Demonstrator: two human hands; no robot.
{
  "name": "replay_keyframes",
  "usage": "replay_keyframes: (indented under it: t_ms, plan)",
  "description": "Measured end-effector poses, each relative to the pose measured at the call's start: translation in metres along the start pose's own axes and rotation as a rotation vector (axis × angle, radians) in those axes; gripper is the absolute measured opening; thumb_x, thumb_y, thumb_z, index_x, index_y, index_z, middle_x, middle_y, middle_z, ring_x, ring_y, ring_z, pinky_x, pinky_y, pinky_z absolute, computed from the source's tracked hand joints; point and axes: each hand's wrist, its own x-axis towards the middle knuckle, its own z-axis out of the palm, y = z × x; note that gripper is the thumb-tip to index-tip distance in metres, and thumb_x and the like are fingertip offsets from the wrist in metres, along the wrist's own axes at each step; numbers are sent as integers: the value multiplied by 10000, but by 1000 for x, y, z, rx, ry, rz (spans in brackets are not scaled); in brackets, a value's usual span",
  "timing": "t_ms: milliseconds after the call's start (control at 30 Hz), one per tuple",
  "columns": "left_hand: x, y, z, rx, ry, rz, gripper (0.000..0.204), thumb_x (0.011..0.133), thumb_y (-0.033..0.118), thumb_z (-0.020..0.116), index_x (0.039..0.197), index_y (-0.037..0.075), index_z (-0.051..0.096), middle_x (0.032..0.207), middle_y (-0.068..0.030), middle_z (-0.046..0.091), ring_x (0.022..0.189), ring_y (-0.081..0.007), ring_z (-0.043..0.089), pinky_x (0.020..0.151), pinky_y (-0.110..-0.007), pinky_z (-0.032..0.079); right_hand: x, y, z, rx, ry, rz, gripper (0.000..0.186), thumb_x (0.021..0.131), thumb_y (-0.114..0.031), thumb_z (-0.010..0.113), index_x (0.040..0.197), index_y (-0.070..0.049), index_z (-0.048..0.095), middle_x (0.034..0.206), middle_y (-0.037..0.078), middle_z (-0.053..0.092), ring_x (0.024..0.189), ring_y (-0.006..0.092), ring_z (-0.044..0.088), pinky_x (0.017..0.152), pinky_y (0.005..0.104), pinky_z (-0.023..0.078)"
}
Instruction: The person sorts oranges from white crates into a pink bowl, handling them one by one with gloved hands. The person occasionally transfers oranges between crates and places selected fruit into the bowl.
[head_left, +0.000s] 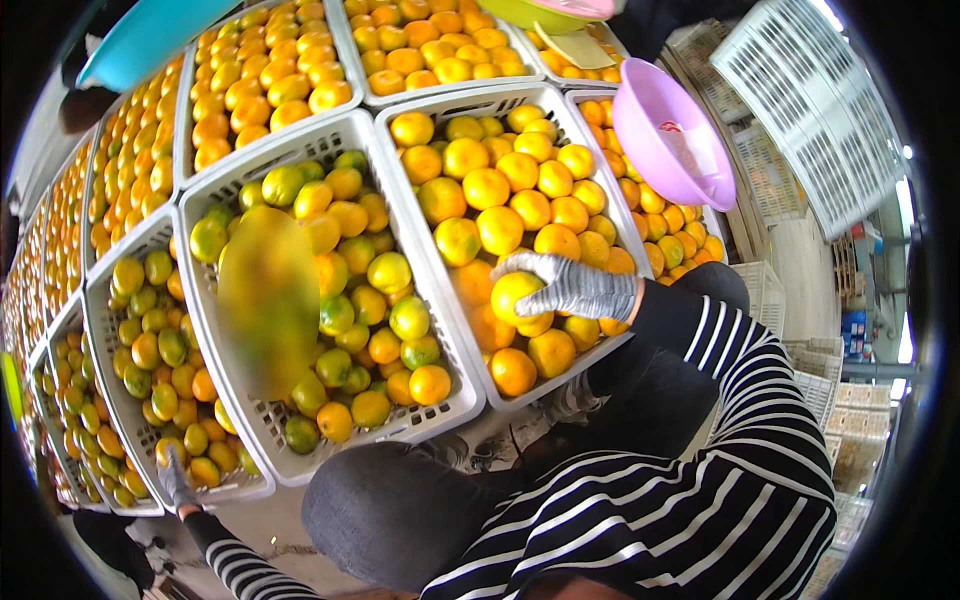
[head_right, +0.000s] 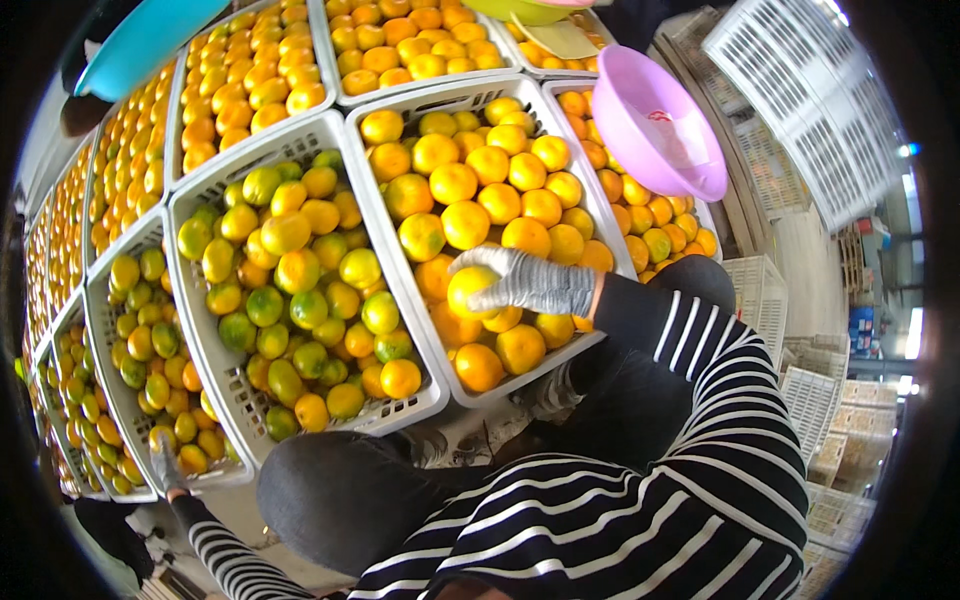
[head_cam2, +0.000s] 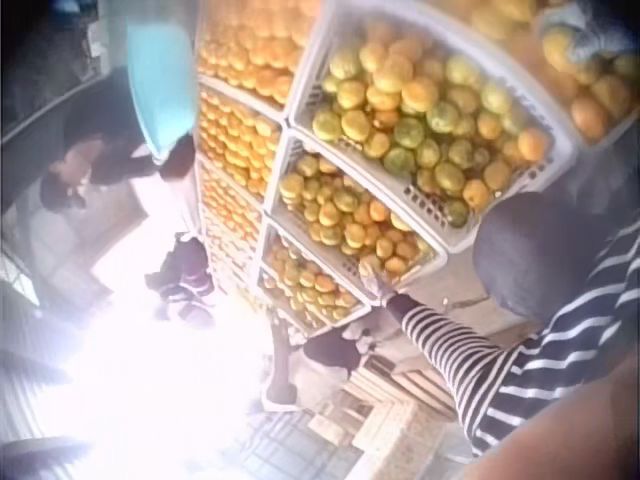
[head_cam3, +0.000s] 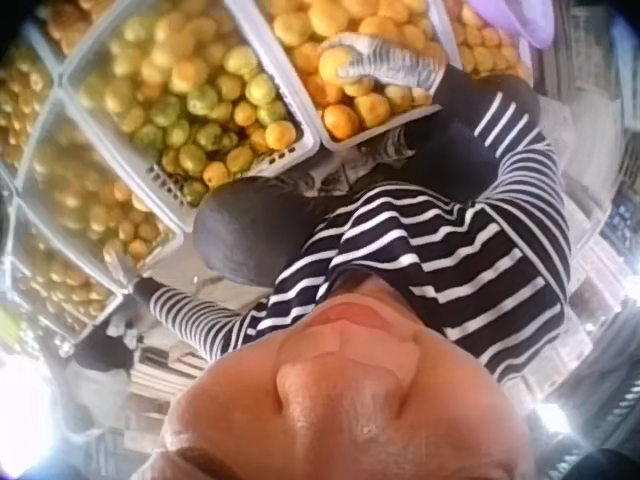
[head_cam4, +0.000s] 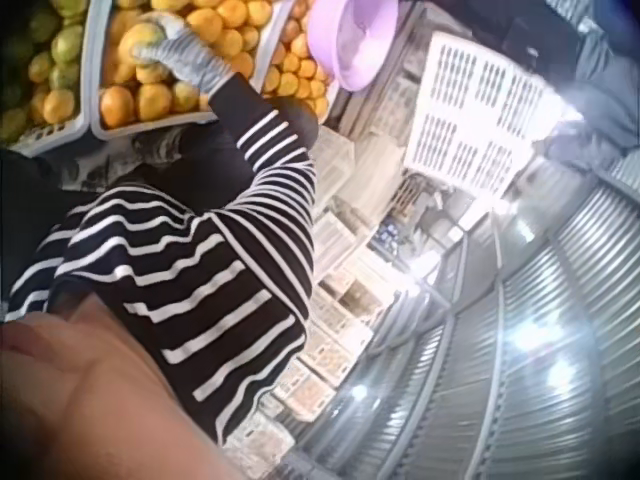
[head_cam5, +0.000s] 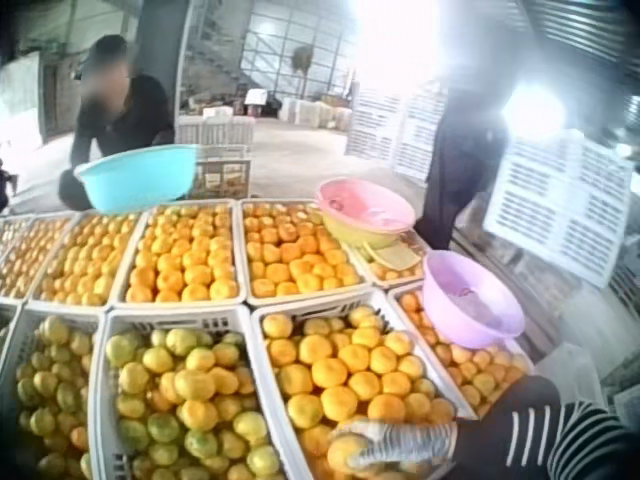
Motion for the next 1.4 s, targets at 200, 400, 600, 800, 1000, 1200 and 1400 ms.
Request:
replay_keyframes:
  t_ms: [200, 400, 600, 800, 1000, 1200, 1400]
  plan:
    - [-97, 161, -52, -1439, 56, -291, 744, 848, 593, 611, 1328, 30, 529, 1305, -175, 580, 1105, -307, 591, 790, -420, 528, 0, 20, -147, -372, 639, -217, 523, 819, -252, 764, 1218, -22, 515, 1109, 106, 608, 1069, 207, 579, 964, 351, 474]
    - [-195, 316, 23, -1973, -625, -198, 694, 846, 470, 696, 1314, 3, 487, 1218, -166, 556, 980, -286, 594, 752, -377, 546, 66, 33, -258, -153, 910, -152, 492, 872, -151, 726, 1299, 17, 548, 1167, 123, 649, 1060, 188, 620, 947, 294, 488]
    - [-275, 426, 111, -1751, -953, -276, 644, 887, 415, 676, 1340, 3, 476, 1213, -154, 568, 1020, -253, 582, 737, -348, 540, 113, 39, -267, -251, 877, -102, 542, 851, -221, 768, 1289, -3, 534, 1104, 126, 655, 939, 188, 659, 730, 298, 582]
    - [-281, 491, 106, -1165, -1127, -3, 718, 882, 211, 712, 1480, 84, 336, 1166, -138, 617, 993, -260, 646, 806, -371, 591, 96, 56, -306, -276, 822, -122, 506, 883, -243, 736, 1285, -4, 542, 1116, 129, 652, 949, 188, 661, 702, 303, 588]
    - [-276, 573, 139, -855, -1025, 834, 827, 826, -26, 729, 1498, 46, 253, 1152, -150, 632, 1019, -262, 671, 864, -394, 583, 107, 48, -287, -381, 797, -135, 491, 929, -314, 650, 1306, -24, 533, 1039, 129, 668, 863, 177, 667, 621, 298, 570]
    - [-305, 657, 190, -903, -1551, 527, 434, 1025, 150, 512, 1423, 29, 391, 1223, -152, 604, 1048, -234, 652, 927, -376, 552, 88, 19, -264, -1477, 584, 119, 438, 952, -281, 555, 1340, -79, 530, 1200, 231, 619, 1097, 374, 611, 972, 437, 474]
    - [-314, 727, 290, -604, -1256, 1566, 651, 877, -41, 643, 1463, -3, 360, 1375, -168, 527, 1245, -224, 543, 1062, -340, 460, 102, 52, -250, -1586, 655, -243, 567, 794, -450, 706, 1185, -50, 612, 942, 159, 708, 916, 342, 684, 845, 451, 507]
